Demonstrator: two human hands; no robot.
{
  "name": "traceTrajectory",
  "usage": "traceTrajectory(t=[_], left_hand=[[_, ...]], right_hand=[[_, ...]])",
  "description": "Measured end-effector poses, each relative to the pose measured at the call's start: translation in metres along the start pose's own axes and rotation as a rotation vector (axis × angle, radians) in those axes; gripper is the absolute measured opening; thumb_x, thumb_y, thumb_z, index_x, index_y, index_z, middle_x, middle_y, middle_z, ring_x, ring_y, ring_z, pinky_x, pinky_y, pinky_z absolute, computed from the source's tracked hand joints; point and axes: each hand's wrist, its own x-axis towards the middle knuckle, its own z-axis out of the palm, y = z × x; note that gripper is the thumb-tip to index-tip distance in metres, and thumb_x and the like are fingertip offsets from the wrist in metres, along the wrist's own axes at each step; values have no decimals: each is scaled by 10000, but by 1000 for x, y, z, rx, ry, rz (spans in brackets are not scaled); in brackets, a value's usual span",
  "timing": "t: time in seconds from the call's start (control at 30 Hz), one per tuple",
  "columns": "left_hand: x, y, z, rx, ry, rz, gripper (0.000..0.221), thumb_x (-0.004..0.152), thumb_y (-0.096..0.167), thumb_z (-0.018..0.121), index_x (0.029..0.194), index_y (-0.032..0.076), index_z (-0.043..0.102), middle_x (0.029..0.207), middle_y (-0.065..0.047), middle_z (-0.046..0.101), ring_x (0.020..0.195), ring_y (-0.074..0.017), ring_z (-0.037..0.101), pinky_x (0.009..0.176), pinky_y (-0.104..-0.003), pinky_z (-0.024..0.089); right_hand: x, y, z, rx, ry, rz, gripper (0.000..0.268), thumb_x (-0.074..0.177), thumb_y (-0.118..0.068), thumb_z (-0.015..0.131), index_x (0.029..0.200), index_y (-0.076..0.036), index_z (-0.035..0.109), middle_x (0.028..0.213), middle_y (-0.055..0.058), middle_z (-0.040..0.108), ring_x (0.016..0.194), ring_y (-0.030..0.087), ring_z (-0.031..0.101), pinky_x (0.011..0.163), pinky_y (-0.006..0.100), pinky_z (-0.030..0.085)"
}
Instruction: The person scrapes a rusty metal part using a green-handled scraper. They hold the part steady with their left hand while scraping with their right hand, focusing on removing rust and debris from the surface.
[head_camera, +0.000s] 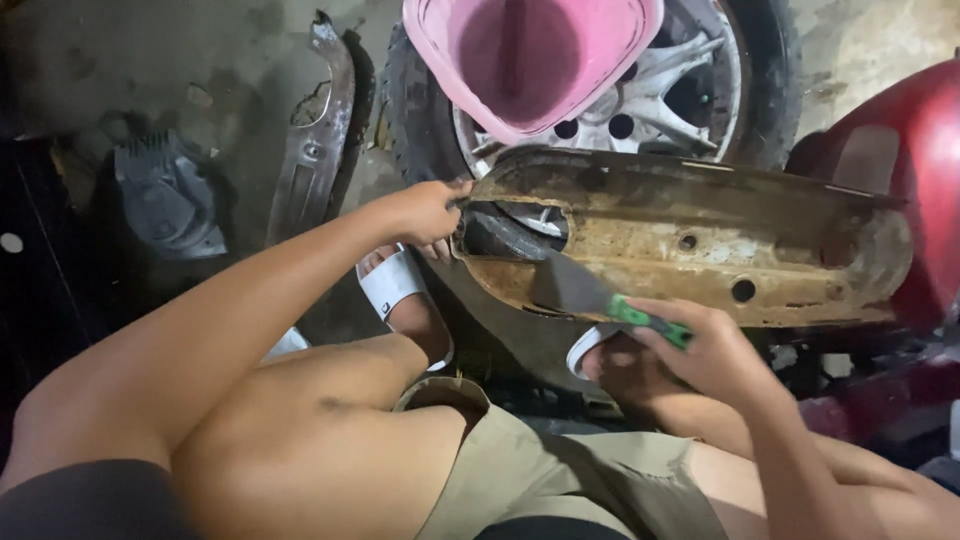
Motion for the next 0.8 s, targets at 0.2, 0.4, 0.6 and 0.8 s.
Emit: traceTrajectory(t=[0.2,0.4,0.6,0.8], left_hand=[[15,-7,-2,5,-7,47,618,1044,223,305,1647,154,192,992,-410,695,884,-459,748,789,-538,631],[13,-8,-1,-21,11,47,609,1038,208,304,1640,154,227,958,-373,717,821,-414,769,738,-505,660],[5,-3,-2,-73,25,39,612,1048,211,299,1648,126,213,1063,-436,668,883,-465,749,808,-535,624],[-5,2,0,-4,23,48,598,1043,191,316,1629,94,248,1057,-405,683,853,-444,756,762,-518,658]], right_hand=[[22,-11,8,16,-46,5,337,817,-170,787,1153,-193,800,1096,128,803,1043,342,743,890,457,564],[18,-20,-14,2,-114,102,342,815,-179,798,1157,-179,810,1113,147,804,1077,347,741,932,469,554],[34,-16,7,89,-119,37,354,829,-186,801,1183,-169,796,1183,147,784,1127,333,724,967,438,544],[17,-19,-27,55,-187,150,349,814,-179,803,1161,-139,809,1178,144,796,1116,338,740,973,457,546]])
